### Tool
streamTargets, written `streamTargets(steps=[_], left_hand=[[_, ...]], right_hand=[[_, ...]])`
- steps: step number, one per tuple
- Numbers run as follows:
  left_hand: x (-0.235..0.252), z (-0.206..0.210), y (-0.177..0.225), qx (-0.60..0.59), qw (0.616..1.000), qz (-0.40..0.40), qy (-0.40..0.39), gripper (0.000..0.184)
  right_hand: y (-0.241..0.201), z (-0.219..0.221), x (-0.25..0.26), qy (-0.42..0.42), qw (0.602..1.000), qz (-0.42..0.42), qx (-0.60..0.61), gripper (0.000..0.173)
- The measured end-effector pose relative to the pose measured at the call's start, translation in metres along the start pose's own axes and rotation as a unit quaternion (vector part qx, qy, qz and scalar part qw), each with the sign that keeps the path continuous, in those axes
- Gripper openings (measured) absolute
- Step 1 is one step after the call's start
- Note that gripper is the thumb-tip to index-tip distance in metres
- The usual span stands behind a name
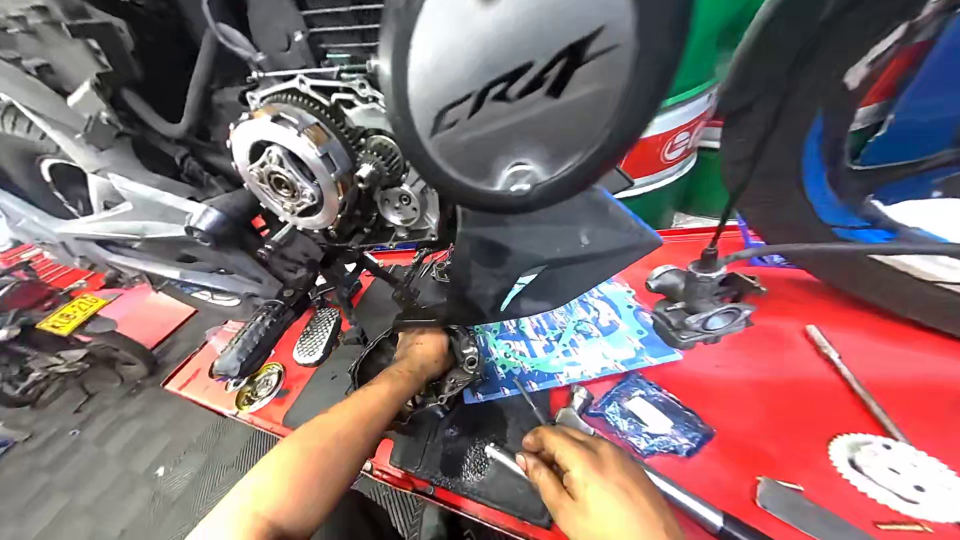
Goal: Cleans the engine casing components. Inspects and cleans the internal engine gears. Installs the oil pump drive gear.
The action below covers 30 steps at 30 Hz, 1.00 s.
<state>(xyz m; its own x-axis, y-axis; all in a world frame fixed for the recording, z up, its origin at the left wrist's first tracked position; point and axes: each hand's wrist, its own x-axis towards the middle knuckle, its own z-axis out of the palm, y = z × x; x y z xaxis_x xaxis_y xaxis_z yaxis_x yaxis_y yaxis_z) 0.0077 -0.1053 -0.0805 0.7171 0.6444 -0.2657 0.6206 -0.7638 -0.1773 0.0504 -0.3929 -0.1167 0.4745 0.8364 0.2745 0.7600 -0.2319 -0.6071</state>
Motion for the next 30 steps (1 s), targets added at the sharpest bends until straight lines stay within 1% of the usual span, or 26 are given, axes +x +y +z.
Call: streamTargets(steps=[2,4,6,7,8,10,13,14,16,18,20,23,25,26,28,29,30], left_hand=[[-0.008,-0.002,-0.017,-0.046,0.998,0.045,0.018,0.035],[-0.032,-0.010,-0.039,-0.054,0.992,0.094,0.057,0.028],[-0.050,-0.009,-0.067,0.016,0.988,0.126,0.092,0.025],[-0.054,-0.005,-0.081,0.065,0.984,0.134,0.093,0.023],[-0.056,-0.001,-0.092,0.105,0.981,0.140,0.082,0.021],[-0.061,0.002,-0.100,0.141,0.978,0.151,0.022,0.022],[-0.058,0.011,-0.096,0.149,0.968,0.202,-0.022,0.020],[-0.057,0.011,-0.091,0.162,0.965,0.204,-0.042,0.019],[-0.053,0.007,-0.076,0.193,0.958,0.188,-0.095,0.019],[-0.048,0.005,-0.066,0.190,0.959,0.157,-0.141,0.019],[-0.045,0.005,-0.059,0.175,0.963,0.123,-0.166,0.021],[-0.041,0.001,-0.058,0.157,0.965,0.105,-0.183,0.023],[-0.048,-0.006,-0.064,0.131,0.973,0.106,-0.156,0.025],[-0.055,-0.009,-0.067,0.111,0.981,0.107,-0.115,0.026],[-0.070,-0.004,-0.080,0.042,0.994,0.097,0.017,0.028],[-0.077,-0.001,-0.087,-0.016,0.993,0.082,0.078,0.030],[-0.084,-0.002,-0.092,-0.102,0.986,0.064,0.115,0.030]], right_hand=[[0.000,-0.004,-0.001,-0.016,1.000,0.006,0.006,0.028],[0.003,-0.007,-0.002,-0.024,1.000,0.006,0.016,0.027],[0.005,-0.009,-0.001,-0.031,0.999,0.009,0.024,0.027],[0.006,-0.009,-0.001,-0.033,0.999,0.010,0.024,0.028],[0.006,-0.009,0.000,-0.037,0.999,0.009,0.022,0.028],[0.005,-0.007,0.000,-0.047,0.999,0.005,0.021,0.029],[0.003,-0.003,0.001,-0.061,0.998,0.008,0.006,0.030],[0.003,-0.002,0.002,-0.066,0.998,0.011,0.000,0.031],[0.004,-0.003,0.002,-0.078,0.997,0.013,-0.007,0.031],[0.004,-0.004,0.003,-0.080,0.997,0.014,-0.005,0.031],[0.003,-0.006,0.003,-0.082,0.996,0.020,-0.002,0.030],[0.002,-0.008,0.003,-0.085,0.996,0.027,0.000,0.030],[0.002,-0.009,0.002,-0.086,0.996,0.026,0.003,0.030],[0.001,-0.010,0.002,-0.085,0.996,0.024,0.004,0.029],[0.000,-0.012,0.001,-0.079,0.997,0.023,0.001,0.029],[0.000,-0.013,0.001,-0.074,0.997,0.023,-0.002,0.029],[-0.001,-0.014,0.001,-0.067,0.997,0.022,-0.007,0.028]])
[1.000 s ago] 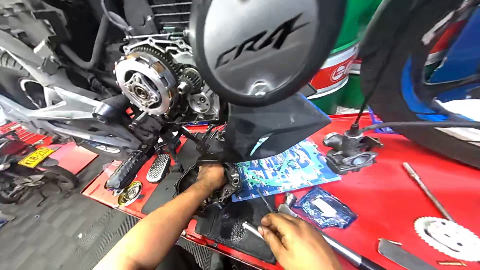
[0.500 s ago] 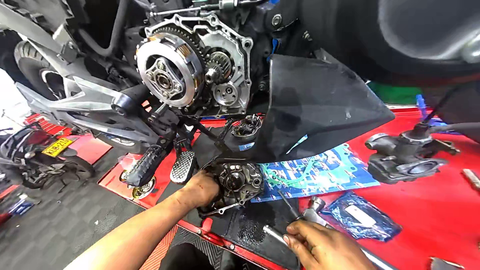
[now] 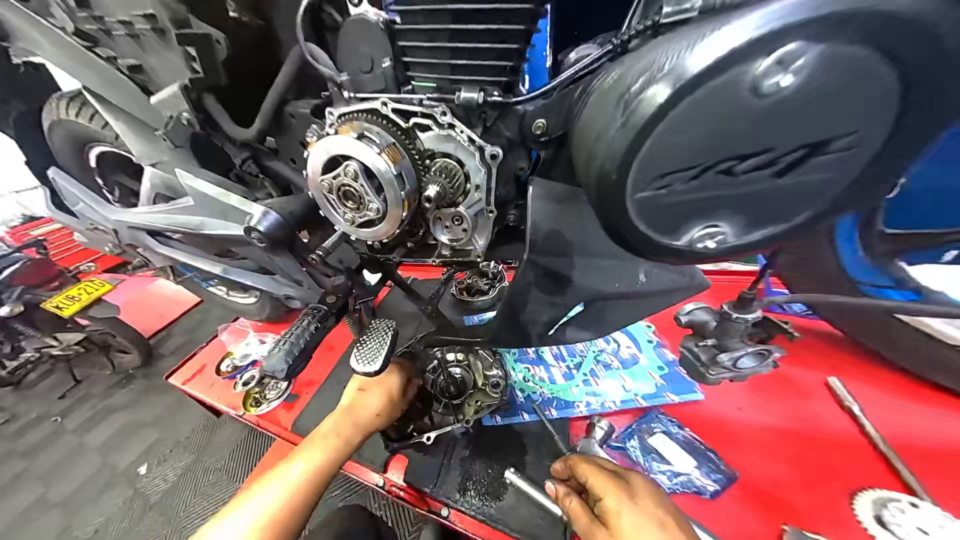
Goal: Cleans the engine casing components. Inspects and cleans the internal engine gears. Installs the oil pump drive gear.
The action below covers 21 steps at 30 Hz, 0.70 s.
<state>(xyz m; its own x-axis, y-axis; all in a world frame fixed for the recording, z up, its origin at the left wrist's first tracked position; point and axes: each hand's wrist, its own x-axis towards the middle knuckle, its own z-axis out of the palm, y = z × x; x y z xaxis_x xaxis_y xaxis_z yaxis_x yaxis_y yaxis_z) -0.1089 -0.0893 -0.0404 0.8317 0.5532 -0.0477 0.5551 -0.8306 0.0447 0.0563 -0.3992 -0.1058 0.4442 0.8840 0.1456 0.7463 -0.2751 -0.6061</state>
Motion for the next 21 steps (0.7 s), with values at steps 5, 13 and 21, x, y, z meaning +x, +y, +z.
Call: streamTargets(steps=[5,13,21], left_hand=[[-0.030,-0.011,-0.001,-0.365,0.923,-0.039,0.114,0.021],[-0.026,-0.014,0.025,-0.636,0.741,0.126,0.176,0.014],[-0.019,-0.006,0.034,-0.741,0.583,0.207,0.261,0.013]], right_hand=[[-0.021,-0.008,-0.002,0.057,0.998,-0.023,-0.032,0.028],[-0.142,-0.039,0.057,0.244,0.943,-0.185,-0.133,0.024],[-0.195,-0.059,0.114,0.147,0.948,-0.141,-0.245,0.021]])
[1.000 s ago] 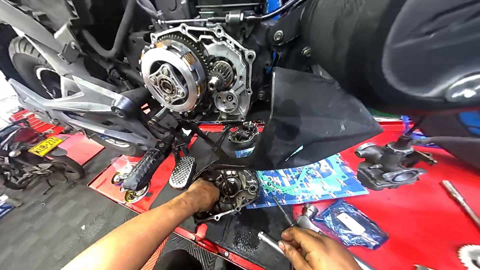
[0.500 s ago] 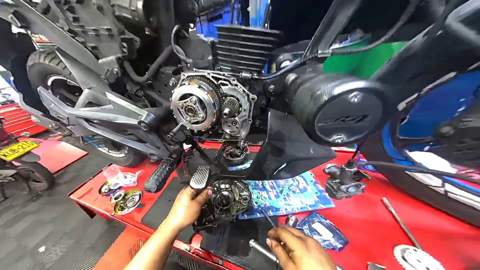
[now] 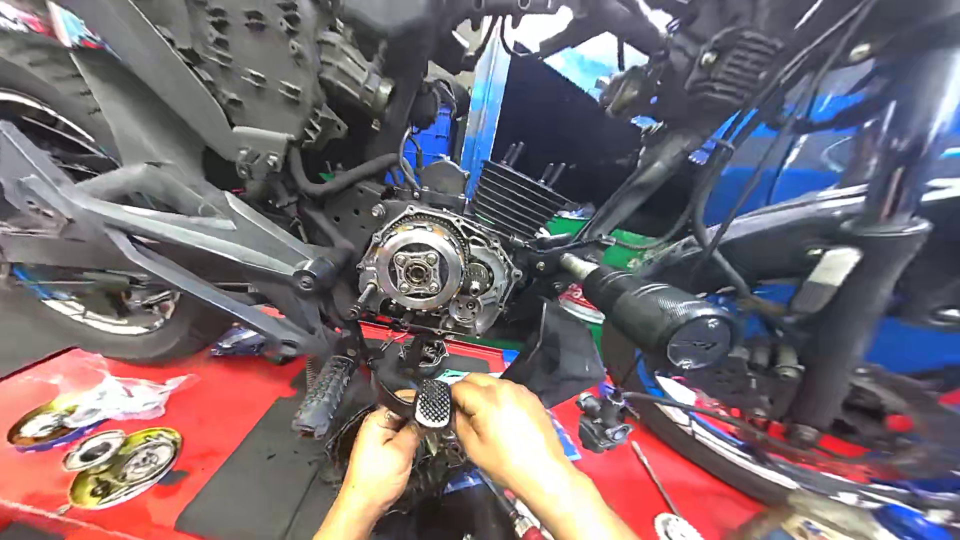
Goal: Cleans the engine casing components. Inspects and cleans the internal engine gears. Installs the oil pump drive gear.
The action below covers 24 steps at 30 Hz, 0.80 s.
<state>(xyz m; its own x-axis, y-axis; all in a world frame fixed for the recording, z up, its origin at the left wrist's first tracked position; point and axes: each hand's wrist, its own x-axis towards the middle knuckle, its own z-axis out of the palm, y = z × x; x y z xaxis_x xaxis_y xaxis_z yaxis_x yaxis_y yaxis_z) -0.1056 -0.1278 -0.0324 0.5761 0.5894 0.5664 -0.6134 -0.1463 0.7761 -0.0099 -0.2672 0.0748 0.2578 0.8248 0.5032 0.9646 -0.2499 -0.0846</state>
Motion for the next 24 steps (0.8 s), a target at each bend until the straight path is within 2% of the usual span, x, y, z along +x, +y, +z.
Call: streamTargets(steps=[3,9,12,15,17,21,24], left_hand=[[0.002,0.002,-0.009,-0.029,0.999,-0.007,0.021,0.017],[0.008,0.000,-0.013,-0.010,1.000,-0.013,0.013,0.015],[0.011,0.000,-0.007,-0.022,0.999,-0.024,0.013,0.017],[0.012,0.002,-0.002,-0.057,0.997,-0.039,0.027,0.019],[0.012,0.003,-0.001,-0.078,0.995,-0.044,0.042,0.019],[0.010,0.002,-0.006,-0.051,0.994,-0.057,0.074,0.030],[0.009,0.001,-0.011,-0.037,0.994,-0.062,0.085,0.025]], right_hand=[[0.007,0.000,0.006,-0.040,0.998,0.007,0.056,0.023],[0.009,0.006,0.016,-0.013,0.999,-0.018,0.045,0.010],[0.010,0.001,0.023,-0.028,0.997,-0.030,0.062,0.012],[0.012,0.000,0.028,-0.032,0.996,-0.073,0.035,0.012],[0.015,-0.001,0.033,0.004,0.997,-0.078,-0.017,0.012],[0.025,-0.004,0.060,0.150,0.969,0.047,-0.193,0.019],[0.021,0.003,0.079,0.158,0.946,0.113,-0.260,0.018]])
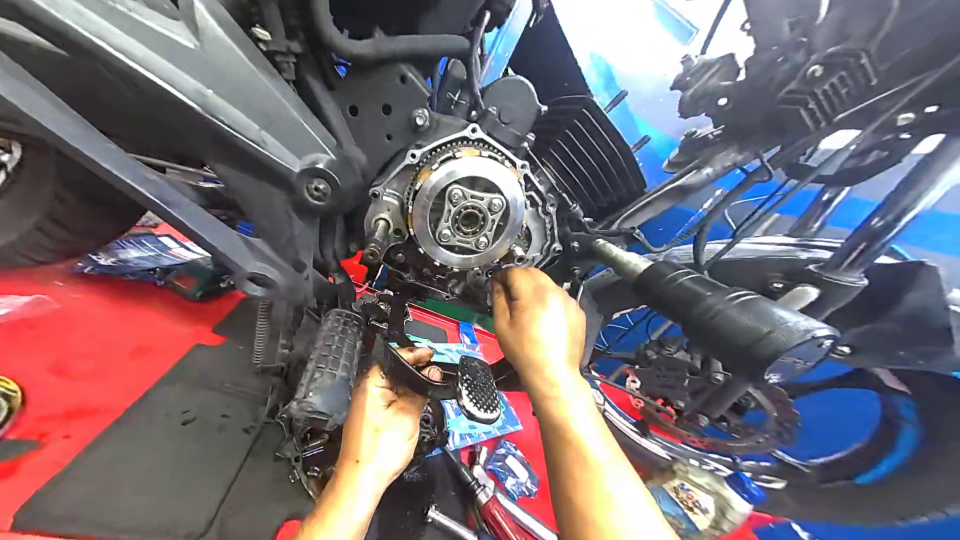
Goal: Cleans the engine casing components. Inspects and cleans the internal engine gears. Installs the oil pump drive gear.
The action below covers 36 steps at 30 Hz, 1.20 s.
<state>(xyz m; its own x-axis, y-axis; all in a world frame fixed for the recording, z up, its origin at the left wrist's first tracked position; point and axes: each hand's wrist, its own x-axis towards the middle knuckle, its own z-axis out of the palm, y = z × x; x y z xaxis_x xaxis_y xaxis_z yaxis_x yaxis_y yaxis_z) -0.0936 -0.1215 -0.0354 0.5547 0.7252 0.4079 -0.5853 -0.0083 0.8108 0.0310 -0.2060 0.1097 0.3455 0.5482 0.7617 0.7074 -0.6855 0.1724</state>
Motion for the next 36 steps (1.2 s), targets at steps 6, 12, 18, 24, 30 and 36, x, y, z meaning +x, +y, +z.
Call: streamTargets(steps=[6,12,18,24,30,36], left_hand=[[0.006,-0.008,0.002,0.005,0.999,-0.010,0.045,0.021],[0.012,-0.020,-0.005,-0.009,0.997,0.012,0.073,0.018],[0.009,-0.023,-0.007,-0.007,0.995,-0.020,0.097,0.023],[0.008,-0.034,-0.019,-0.001,0.994,-0.031,0.103,0.022],[0.009,-0.035,-0.018,0.029,0.992,-0.036,0.115,0.023],[0.010,-0.034,-0.021,0.011,0.993,-0.023,0.114,0.020]], right_hand=[[-0.016,0.012,0.004,0.001,0.998,0.061,-0.032,0.017],[-0.024,0.020,0.007,0.015,0.996,0.086,-0.037,0.016],[-0.021,0.022,0.006,0.047,0.993,0.107,-0.027,0.020],[-0.018,0.013,0.011,0.027,0.984,0.171,-0.046,0.025],[-0.019,0.011,0.013,0.017,0.984,0.173,-0.040,0.023],[-0.019,0.009,0.013,0.011,0.983,0.176,-0.040,0.024]])
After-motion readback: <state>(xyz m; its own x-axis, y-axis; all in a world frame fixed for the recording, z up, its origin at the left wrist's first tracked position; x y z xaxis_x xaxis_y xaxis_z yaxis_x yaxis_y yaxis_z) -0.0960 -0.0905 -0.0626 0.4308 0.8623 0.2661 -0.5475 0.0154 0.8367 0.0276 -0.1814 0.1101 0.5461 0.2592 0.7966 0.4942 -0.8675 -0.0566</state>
